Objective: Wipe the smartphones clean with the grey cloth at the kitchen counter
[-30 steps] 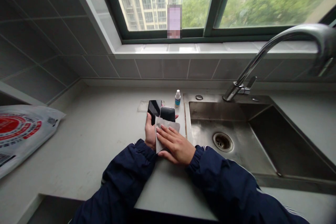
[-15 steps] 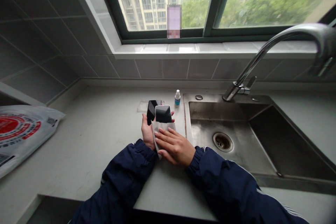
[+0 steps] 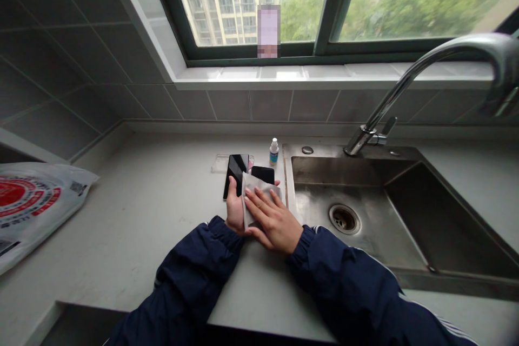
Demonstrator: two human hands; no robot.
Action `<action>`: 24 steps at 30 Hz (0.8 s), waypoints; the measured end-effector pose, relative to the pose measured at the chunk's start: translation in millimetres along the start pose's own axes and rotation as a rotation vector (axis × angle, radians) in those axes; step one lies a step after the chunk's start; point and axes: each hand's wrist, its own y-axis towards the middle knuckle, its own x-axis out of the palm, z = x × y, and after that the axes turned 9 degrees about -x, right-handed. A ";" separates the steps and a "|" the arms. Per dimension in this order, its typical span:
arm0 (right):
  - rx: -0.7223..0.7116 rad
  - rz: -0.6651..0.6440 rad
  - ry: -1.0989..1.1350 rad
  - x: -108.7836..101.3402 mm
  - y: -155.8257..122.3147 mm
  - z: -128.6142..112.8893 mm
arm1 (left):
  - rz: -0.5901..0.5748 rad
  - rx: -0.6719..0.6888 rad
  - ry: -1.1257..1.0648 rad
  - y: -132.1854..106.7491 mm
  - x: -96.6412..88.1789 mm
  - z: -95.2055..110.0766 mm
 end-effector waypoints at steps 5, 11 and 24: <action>0.053 0.015 -0.052 -0.6 -1.0 6.4 | 0.044 -0.029 -0.051 0.7 0.2 -7.4; 0.129 0.036 -0.112 -5.2 -0.8 14.2 | 0.033 0.020 -0.025 2.0 5.6 -15.3; 0.237 0.146 -0.154 -12.0 -1.8 22.9 | 0.030 0.065 0.191 4.1 -5.7 -27.0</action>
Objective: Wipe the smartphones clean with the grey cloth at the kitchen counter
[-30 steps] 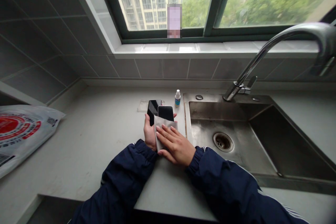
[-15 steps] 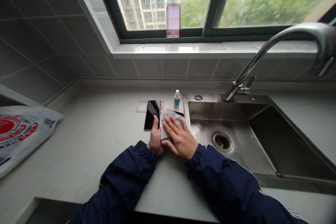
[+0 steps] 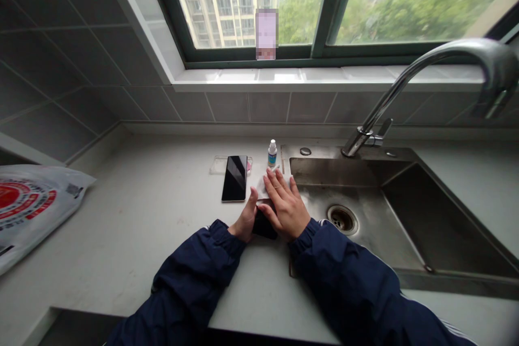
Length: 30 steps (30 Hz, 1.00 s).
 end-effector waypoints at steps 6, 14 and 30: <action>0.005 -0.023 0.003 0.8 0.5 -0.6 | -0.011 0.047 0.017 1.6 -3.2 -0.5; 0.005 0.009 0.006 -2.0 0.7 5.4 | -0.001 0.048 0.061 -4.5 6.5 9.6; -0.047 -0.057 0.067 -1.0 -0.3 3.8 | 0.036 0.118 -0.019 -2.2 7.2 25.8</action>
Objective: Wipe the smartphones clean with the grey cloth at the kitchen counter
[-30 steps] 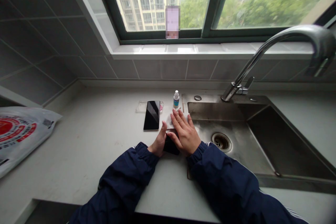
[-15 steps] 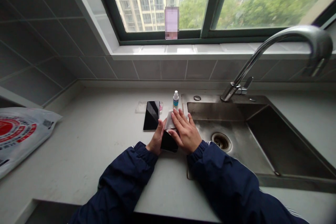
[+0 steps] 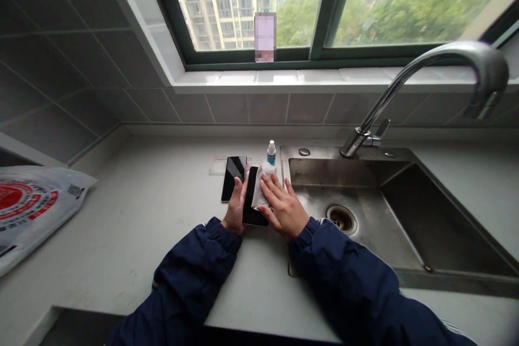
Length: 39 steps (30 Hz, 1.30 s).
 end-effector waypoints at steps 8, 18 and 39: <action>-0.072 -0.027 0.028 4.1 -0.7 -22.5 | 0.065 0.083 0.010 -1.6 -3.1 12.3; -0.140 -0.096 0.093 5.6 -2.5 -38.6 | 0.101 0.188 0.020 2.7 -12.2 24.8; -0.119 -0.154 0.092 15.1 -9.3 -50.0 | 0.092 0.056 0.080 -0.2 -9.6 16.4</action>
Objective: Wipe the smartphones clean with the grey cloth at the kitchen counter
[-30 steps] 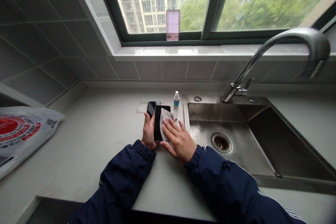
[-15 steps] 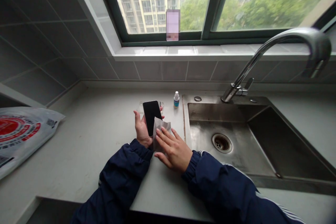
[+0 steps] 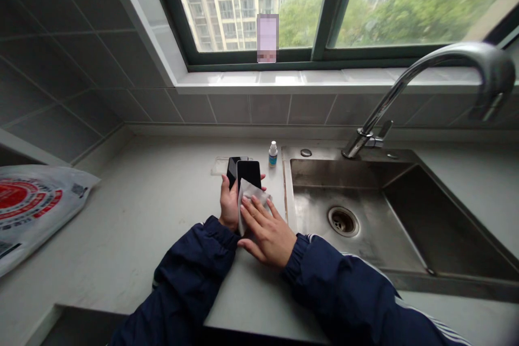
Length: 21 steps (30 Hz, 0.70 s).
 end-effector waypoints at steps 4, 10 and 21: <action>0.018 0.026 -0.038 -2.1 0.7 3.3 | -0.031 0.007 0.036 -0.7 4.6 -9.8; 0.068 0.124 -0.107 -7.4 2.9 9.5 | -0.157 -0.043 0.026 1.2 0.4 -22.5; 0.167 0.297 -0.168 -15.7 3.4 28.0 | -0.219 0.064 0.301 0.6 -3.9 -37.5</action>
